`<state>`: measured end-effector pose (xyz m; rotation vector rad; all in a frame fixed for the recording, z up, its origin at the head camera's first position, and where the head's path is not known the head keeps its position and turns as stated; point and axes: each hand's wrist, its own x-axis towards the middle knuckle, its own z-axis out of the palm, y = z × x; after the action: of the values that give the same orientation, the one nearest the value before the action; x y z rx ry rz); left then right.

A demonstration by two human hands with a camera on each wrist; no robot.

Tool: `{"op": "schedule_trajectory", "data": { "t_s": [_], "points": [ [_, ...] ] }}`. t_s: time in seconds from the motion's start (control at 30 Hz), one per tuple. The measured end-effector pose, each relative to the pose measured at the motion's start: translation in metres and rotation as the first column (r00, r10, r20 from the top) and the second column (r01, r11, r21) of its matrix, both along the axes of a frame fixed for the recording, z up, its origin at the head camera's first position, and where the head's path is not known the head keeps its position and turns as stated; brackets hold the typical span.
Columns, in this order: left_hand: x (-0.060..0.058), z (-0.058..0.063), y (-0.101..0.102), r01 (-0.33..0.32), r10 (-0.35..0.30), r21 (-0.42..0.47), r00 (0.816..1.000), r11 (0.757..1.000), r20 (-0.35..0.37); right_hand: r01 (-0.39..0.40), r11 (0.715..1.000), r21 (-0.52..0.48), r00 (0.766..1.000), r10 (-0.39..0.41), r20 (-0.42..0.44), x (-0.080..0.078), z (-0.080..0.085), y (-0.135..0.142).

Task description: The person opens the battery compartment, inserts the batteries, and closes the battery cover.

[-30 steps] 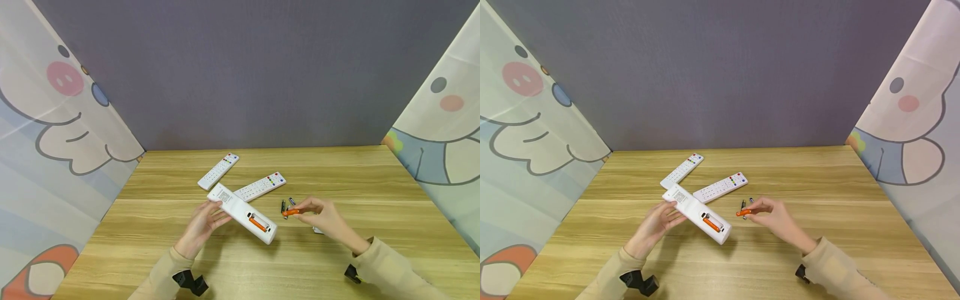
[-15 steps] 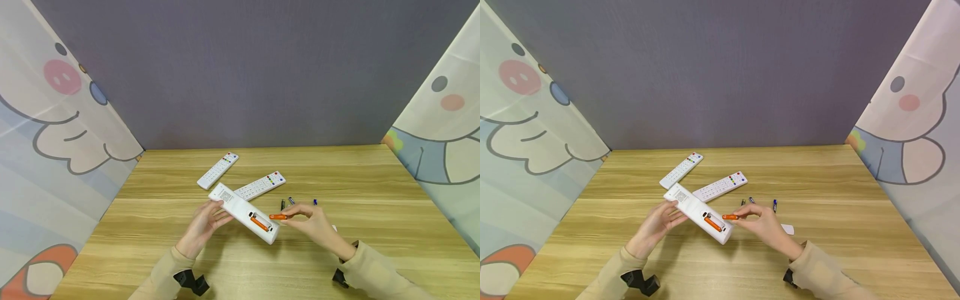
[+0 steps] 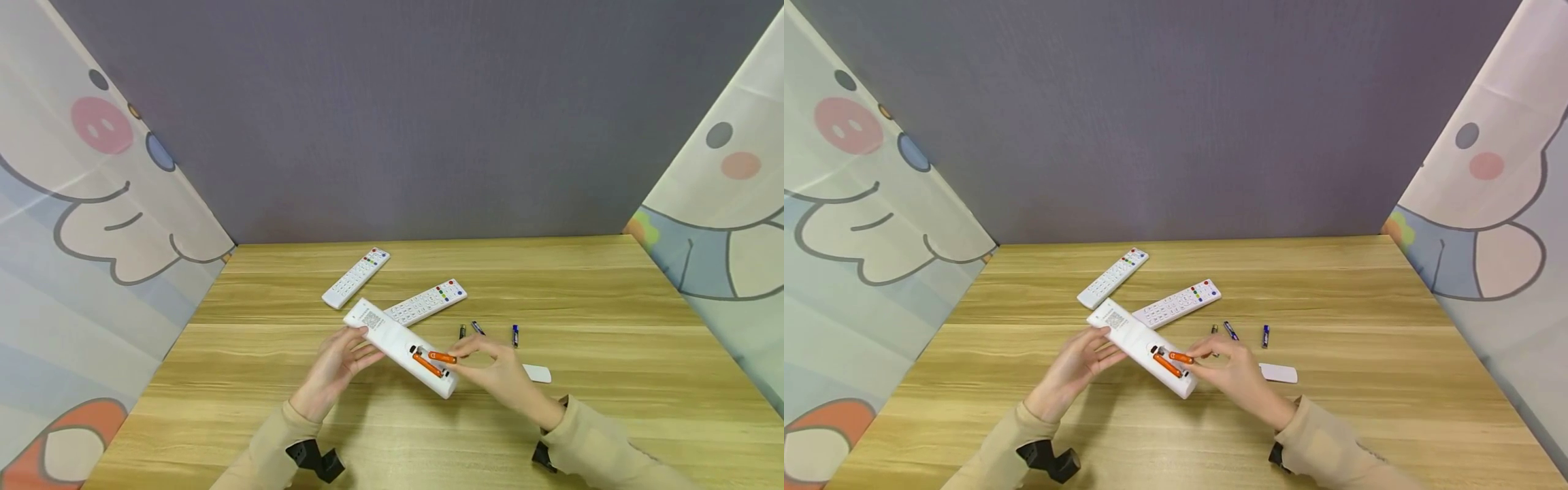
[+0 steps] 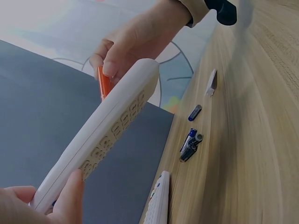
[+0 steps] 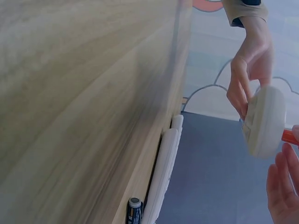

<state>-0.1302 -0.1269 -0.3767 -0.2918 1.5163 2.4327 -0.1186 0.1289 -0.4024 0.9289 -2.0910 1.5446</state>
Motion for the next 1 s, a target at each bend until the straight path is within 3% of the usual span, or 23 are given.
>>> {"op": "schedule_trajectory", "data": {
  "t_s": [0.17,0.63,0.83,0.93,1.0],
  "points": [
    [-0.001,0.001,0.001,0.022,-0.022,0.026,1.0,0.999,0.018,-0.032,0.999,0.015,0.994,0.033,-0.101,-0.003,-0.006,-0.004],
    [0.0,-0.001,0.004,0.004,-0.004,0.01,1.0,1.0,-0.014,0.075,0.994,0.073,0.99,-0.066,-0.128,0.001,-0.009,-0.011],
    [-0.001,0.0,0.004,0.01,-0.01,0.025,1.0,1.0,0.011,0.098,0.984,0.148,0.995,-0.1,0.01,0.005,-0.008,-0.009],
    [-0.001,0.001,0.004,0.009,-0.009,0.025,1.0,1.0,0.022,0.063,0.983,0.172,0.988,-0.086,0.129,0.006,-0.007,-0.007],
    [-0.001,0.0,0.004,0.005,-0.006,0.02,1.0,1.0,0.022,0.01,0.989,0.151,0.971,-0.046,0.233,0.006,-0.006,-0.004]
  ]
}}
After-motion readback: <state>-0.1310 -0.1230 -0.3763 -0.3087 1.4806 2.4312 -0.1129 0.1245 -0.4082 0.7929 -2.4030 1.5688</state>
